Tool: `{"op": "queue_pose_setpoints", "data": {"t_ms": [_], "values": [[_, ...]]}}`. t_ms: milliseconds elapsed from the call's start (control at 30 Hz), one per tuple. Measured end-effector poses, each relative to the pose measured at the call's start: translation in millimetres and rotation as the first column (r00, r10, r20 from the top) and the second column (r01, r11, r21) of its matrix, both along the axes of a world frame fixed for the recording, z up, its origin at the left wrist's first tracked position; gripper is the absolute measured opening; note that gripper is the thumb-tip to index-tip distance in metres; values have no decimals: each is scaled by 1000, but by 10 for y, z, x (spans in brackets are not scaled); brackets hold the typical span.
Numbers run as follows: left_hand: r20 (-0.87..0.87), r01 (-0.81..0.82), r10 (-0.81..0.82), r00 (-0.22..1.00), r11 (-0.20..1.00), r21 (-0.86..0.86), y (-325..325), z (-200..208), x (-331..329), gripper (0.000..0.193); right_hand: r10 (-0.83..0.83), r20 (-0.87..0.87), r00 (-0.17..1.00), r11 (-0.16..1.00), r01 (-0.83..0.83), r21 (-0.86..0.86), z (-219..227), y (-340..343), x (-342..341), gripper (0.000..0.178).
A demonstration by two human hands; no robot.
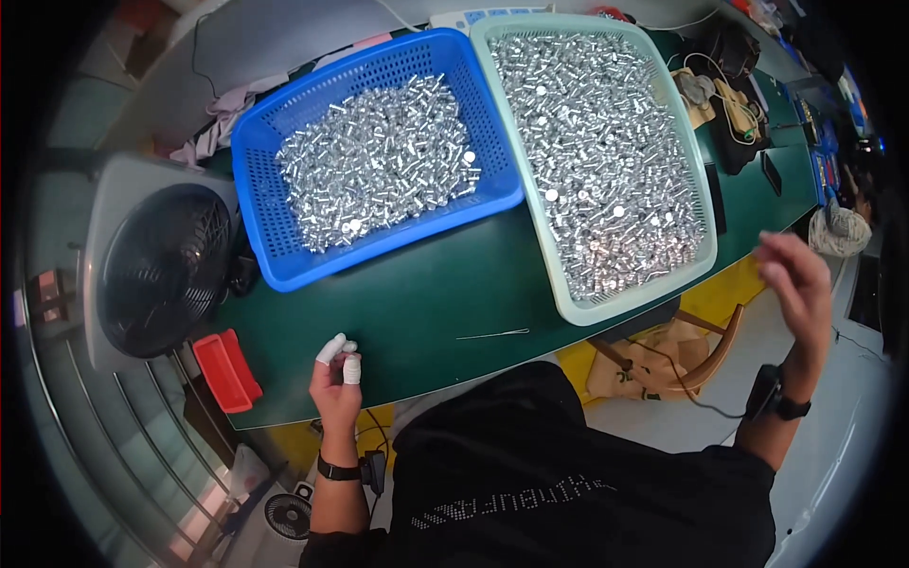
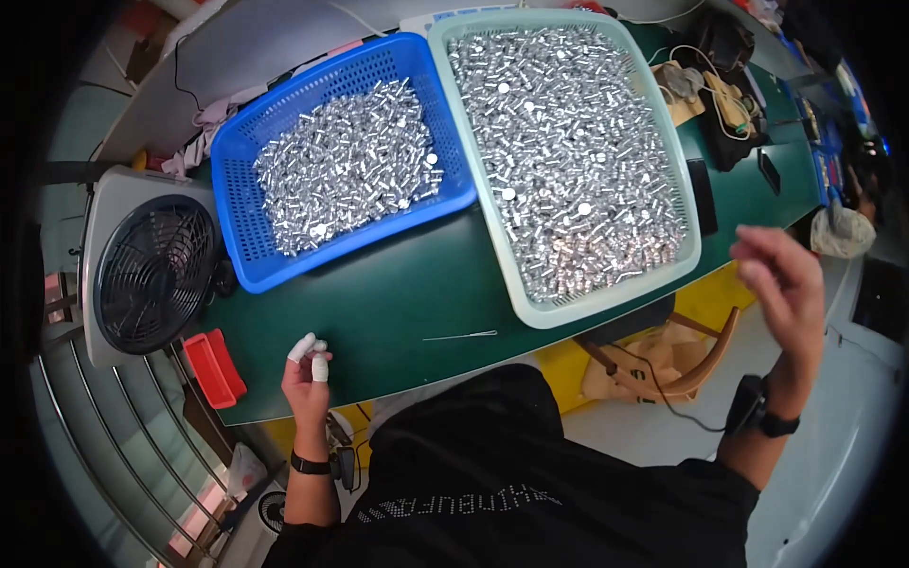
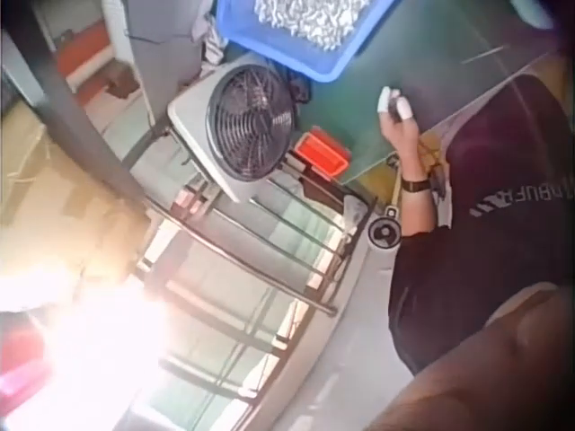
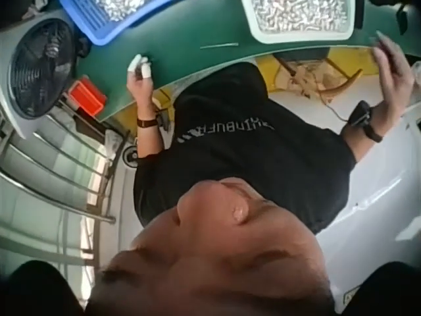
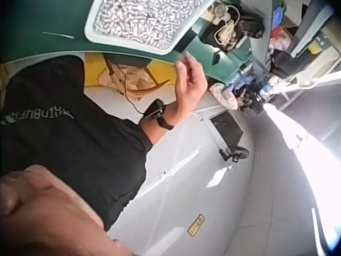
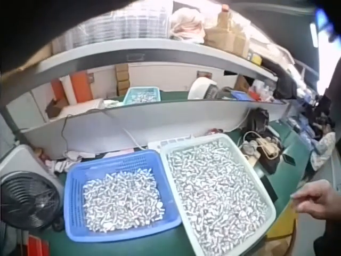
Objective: Manually assembling small metal components and plastic parts at a hardware factory workstation.
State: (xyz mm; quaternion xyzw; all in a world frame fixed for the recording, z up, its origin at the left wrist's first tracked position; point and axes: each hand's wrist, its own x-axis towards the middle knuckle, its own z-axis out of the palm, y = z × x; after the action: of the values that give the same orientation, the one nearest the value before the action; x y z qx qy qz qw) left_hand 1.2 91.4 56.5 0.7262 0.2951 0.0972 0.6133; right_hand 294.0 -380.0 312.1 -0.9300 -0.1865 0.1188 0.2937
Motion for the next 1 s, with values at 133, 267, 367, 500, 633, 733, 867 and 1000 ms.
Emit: {"op": "queue_pose_setpoints", "data": {"t_ms": [133, 267, 367, 500, 633, 733, 867, 1000], "values": [[99, 52, -72, 992, 981, 187, 49, -293, -141, 33, 197, -320, 927, 976, -153, 158, -409, 549, -651, 23], [206, 42, -88, 975, 975, 218, 129, -309, -290, 42, 357, -630, 689, 923, -156, 353, -1089, 1061, -1039, 26], [260, -28, -15, 965, 986, 161, 147, -348, -329, 53, 418, -539, 731, 906, -290, 309, -1633, 1428, -1183, 30], [307, -47, 23, 952, 996, 70, 131, -446, -276, 69, 401, -95, 911, 916, -398, 51, -2215, 1604, -1364, 32], [395, 13, 8, 918, 999, -52, 165, -420, -300, 70, 387, 13, 922, 922, -387, -18, -2501, 1484, -1359, 28], [432, 57, -28, 901, 997, -56, 188, -455, -345, 69, 368, 38, 929, 928, -370, 50, -2587, 1427, -1426, 24], [481, 103, -66, 874, 993, -51, 205, -471, -420, 64, 466, 183, 866, 885, -455, -100, -2555, 1463, -1530, 16], [557, 166, -81, 827, 981, -103, 220, -468, -563, 54, 524, 276, 806, 852, -499, -158, -2690, 1424, -1689, 18]]}}
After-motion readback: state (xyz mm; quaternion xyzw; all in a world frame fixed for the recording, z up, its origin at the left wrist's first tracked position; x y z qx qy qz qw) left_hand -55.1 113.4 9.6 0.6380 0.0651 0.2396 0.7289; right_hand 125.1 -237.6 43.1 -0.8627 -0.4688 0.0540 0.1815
